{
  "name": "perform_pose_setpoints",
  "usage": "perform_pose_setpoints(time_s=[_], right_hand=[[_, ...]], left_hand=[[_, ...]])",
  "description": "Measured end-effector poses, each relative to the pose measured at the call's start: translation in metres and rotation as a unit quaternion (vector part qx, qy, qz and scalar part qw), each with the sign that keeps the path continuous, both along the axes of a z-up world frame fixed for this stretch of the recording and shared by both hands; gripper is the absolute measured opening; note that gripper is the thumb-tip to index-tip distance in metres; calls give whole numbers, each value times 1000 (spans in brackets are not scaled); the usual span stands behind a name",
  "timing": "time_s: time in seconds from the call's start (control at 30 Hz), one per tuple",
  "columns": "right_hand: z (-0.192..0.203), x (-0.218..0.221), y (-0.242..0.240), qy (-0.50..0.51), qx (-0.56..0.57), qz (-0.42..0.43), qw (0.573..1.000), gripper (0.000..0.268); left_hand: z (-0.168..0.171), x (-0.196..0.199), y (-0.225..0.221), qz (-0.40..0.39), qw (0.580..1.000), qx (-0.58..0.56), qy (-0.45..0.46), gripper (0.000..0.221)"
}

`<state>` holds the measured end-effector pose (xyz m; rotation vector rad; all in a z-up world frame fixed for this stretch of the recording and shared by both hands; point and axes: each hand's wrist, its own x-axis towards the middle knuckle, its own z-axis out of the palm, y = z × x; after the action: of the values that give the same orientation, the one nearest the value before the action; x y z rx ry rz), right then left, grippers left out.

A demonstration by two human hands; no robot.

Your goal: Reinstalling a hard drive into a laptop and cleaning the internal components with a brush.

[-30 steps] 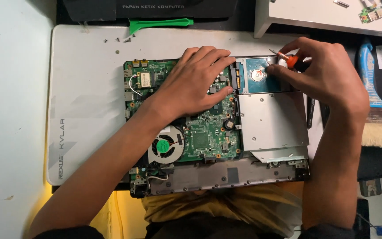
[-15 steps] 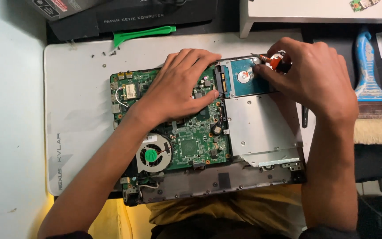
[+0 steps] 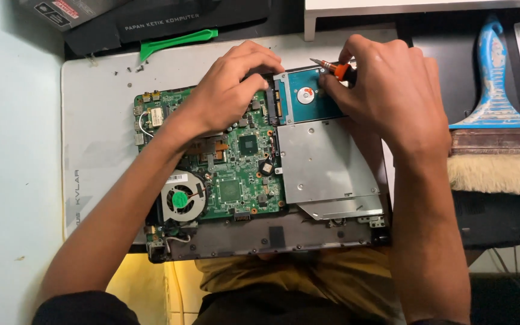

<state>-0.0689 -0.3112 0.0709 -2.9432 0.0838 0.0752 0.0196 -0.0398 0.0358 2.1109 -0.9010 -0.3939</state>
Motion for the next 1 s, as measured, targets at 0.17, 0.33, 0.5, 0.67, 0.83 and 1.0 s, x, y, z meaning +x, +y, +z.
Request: perform_pose_setpoints(time_s=[0.17,0.33,0.5,0.67,0.83,1.0], right_hand=[[-14,3,-9,-28,25,10,999,49],[-25,5,-14,-66,63,14,996,48],[-18,10,-17,-70,96,-18,993,49],[-12,8,-15,-58,89,-21,994,39],[-5,5,-12,-25,95,-13,995,36],[-8,6,-15,-35,86,9,996,41]], left_hand=[[9,-2,-10,58,998,19,11,29],[3,6,-11,48,996,-66,20,27],[-17,12,-2,18,988,46,-147,26],[-10,8,8,-10,991,4,-130,22],[-12,6,13,-18,993,0,-118,21],[-17,7,12,-10,990,-12,-137,18]])
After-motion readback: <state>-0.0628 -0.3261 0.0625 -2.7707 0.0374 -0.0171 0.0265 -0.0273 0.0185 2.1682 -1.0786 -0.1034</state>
